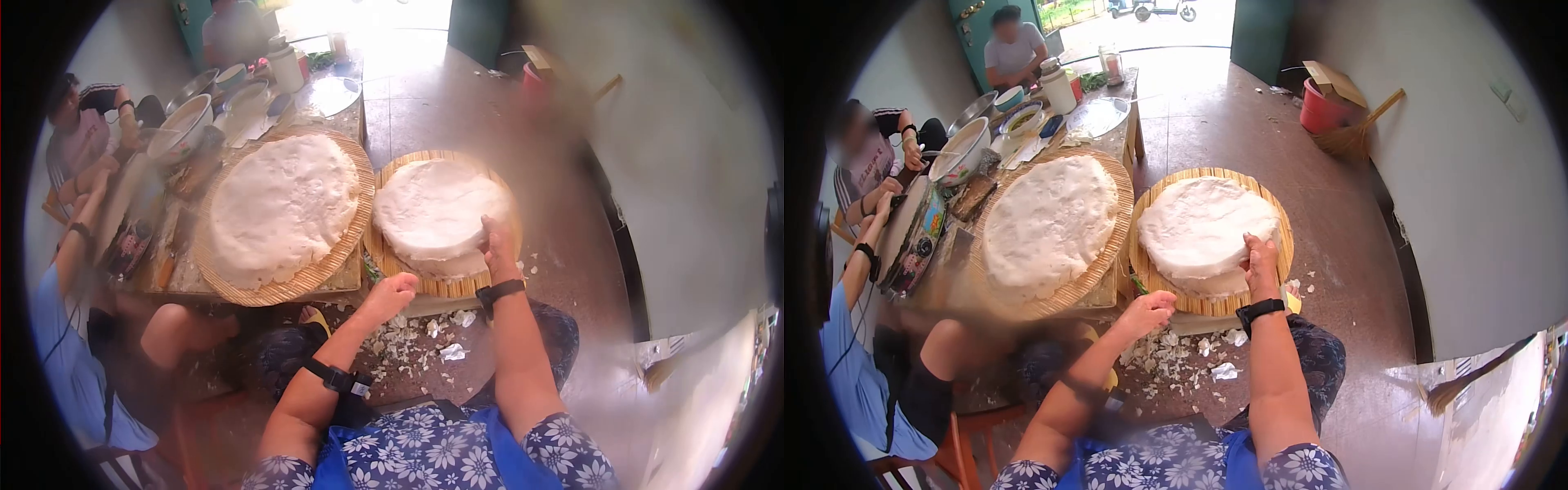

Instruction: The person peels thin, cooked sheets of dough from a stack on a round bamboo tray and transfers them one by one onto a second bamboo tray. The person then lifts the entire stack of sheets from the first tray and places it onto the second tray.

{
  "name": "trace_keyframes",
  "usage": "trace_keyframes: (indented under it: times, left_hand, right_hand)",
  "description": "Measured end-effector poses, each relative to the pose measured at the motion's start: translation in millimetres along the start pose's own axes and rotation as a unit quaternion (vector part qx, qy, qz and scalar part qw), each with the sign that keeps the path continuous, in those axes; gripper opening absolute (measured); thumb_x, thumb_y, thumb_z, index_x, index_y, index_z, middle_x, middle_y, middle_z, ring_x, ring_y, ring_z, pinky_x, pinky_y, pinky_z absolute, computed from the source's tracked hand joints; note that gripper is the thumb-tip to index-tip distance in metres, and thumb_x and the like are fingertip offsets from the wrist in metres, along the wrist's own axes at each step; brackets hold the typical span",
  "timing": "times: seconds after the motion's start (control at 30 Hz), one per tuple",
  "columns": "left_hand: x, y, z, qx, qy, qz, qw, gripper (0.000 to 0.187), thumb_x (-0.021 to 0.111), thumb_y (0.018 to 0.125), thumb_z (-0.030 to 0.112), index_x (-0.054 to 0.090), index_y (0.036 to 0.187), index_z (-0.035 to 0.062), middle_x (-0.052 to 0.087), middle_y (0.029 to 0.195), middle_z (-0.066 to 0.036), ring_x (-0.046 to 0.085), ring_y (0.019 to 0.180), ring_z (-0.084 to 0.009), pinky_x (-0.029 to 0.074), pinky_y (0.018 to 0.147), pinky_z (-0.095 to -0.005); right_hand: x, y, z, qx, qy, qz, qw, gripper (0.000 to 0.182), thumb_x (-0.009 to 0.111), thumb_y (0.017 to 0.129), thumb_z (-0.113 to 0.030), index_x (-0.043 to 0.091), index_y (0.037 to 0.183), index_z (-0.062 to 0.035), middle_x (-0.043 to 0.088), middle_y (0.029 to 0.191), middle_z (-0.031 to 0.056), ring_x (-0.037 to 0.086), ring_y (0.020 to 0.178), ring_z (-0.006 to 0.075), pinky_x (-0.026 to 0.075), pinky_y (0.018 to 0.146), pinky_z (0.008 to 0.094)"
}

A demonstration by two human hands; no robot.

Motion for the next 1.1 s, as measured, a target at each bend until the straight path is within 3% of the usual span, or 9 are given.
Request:
trace_keyframes:
  times: [0.17,0.27,0.33,0.37,0.5,0.63,0.9,1.03,1.1]
  left_hand:
    - [-4,-4,11,-0.033,-0.097,0.047,0.994,0.045,0.054,0.088,0.016,0.041,0.129,0.0062,0.053,0.11,-0.008,0.054,0.085,-0.0148,0.047,0.07,-0.0282]
    - [-6,2,5,-0.029,-0.21,0.078,0.974,0.045,0.055,0.088,0.019,0.041,0.128,0.0057,0.053,0.108,-0.007,0.053,0.084,-0.015,0.047,0.068,-0.0281]
    - [-6,6,2,-0.032,-0.289,0.088,0.953,0.047,0.056,0.088,0.022,0.039,0.128,0.0076,0.052,0.104,-0.006,0.053,0.083,-0.0156,0.048,0.068,-0.0289]
    - [-6,9,1,-0.03,-0.312,0.096,0.945,0.046,0.056,0.088,0.024,0.039,0.127,0.0084,0.052,0.104,-0.005,0.053,0.083,-0.016,0.048,0.068,-0.0292]
    - [1,17,-4,-0.004,-0.4,0.071,0.914,0.046,0.058,0.087,0.032,0.039,0.124,0.0115,0.052,0.103,-0.005,0.054,0.082,-0.0171,0.048,0.071,-0.0319]
    - [23,30,-11,-0.01,-0.431,0.015,0.902,0.049,0.058,0.086,0.039,0.039,0.123,0.0136,0.05,0.105,-0.006,0.053,0.084,-0.0188,0.048,0.074,-0.0348]
    - [47,15,13,-0.01,-0.383,-0.096,0.919,0.06,0.058,0.086,0.041,0.032,0.131,0.0126,0.048,0.107,-0.007,0.051,0.086,-0.0177,0.046,0.075,-0.0331]
    - [41,5,20,0.016,-0.385,-0.108,0.917,0.065,0.059,0.086,0.039,0.028,0.135,0.0104,0.049,0.111,-0.007,0.05,0.089,-0.0176,0.046,0.077,-0.0327]
    - [38,-2,22,0.034,-0.388,-0.113,0.914,0.068,0.06,0.086,0.038,0.026,0.137,0.0095,0.049,0.114,-0.007,0.05,0.091,-0.0177,0.046,0.078,-0.0327]
  right_hand:
    - [42,-4,-54,-0.051,-0.093,0.018,0.994,0.025,0.064,0.074,-0.013,0.055,0.095,-0.0025,0.057,0.072,0.0037,0.051,0.051,0.0109,0.036,0.034,0.0244]
    - [60,5,-80,-0.143,-0.142,-0.061,0.978,0.021,0.063,0.075,-0.011,0.056,0.092,-0.0021,0.058,0.073,0.0038,0.053,0.054,0.0112,0.04,0.038,0.0254]
    - [84,-16,-111,-0.196,-0.108,-0.1,0.97,0.019,0.061,0.076,-0.008,0.056,0.093,-0.0012,0.06,0.078,0.0043,0.055,0.058,0.012,0.044,0.043,0.0271]
    - [90,-24,-125,-0.173,-0.142,-0.107,0.969,0.021,0.06,0.076,-0.006,0.057,0.096,0.0002,0.061,0.082,0.0051,0.057,0.064,0.0124,0.047,0.054,0.0272]
    - [108,-43,-163,-0.203,-0.17,-0.15,0.953,0.021,0.06,0.077,-0.008,0.058,0.095,0.002,0.062,0.084,0.0042,0.056,0.071,0.0103,0.046,0.066,0.0253]
    - [117,-75,-199,-0.285,-0.281,-0.149,0.904,0.017,0.057,0.073,-0.007,0.059,0.088,0.0019,0.062,0.076,0.0053,0.055,0.068,0.0101,0.045,0.063,0.0261]
    - [133,-163,-260,-0.42,-0.524,-0.122,0.731,0.018,0.056,0.071,-0.006,0.058,0.088,0.0004,0.058,0.069,0.0135,0.054,0.06,0.0154,0.044,0.06,0.0291]
    - [144,-204,-280,-0.409,-0.5,-0.148,0.749,0.014,0.056,0.072,-0.001,0.055,0.086,0.0011,0.056,0.068,0.0117,0.052,0.061,0.0145,0.044,0.06,0.0294]
    - [151,-223,-291,-0.429,-0.51,-0.148,0.731,0.013,0.056,0.073,-0.001,0.053,0.085,0.0014,0.055,0.068,0.0108,0.049,0.061,0.0141,0.043,0.06,0.0294]
Point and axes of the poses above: each hand's wrist, its own y-axis towards the middle knuckle, its own x-axis out of the palm, z = x × y, the point moved 3 cm from there along y, towards the middle knuckle
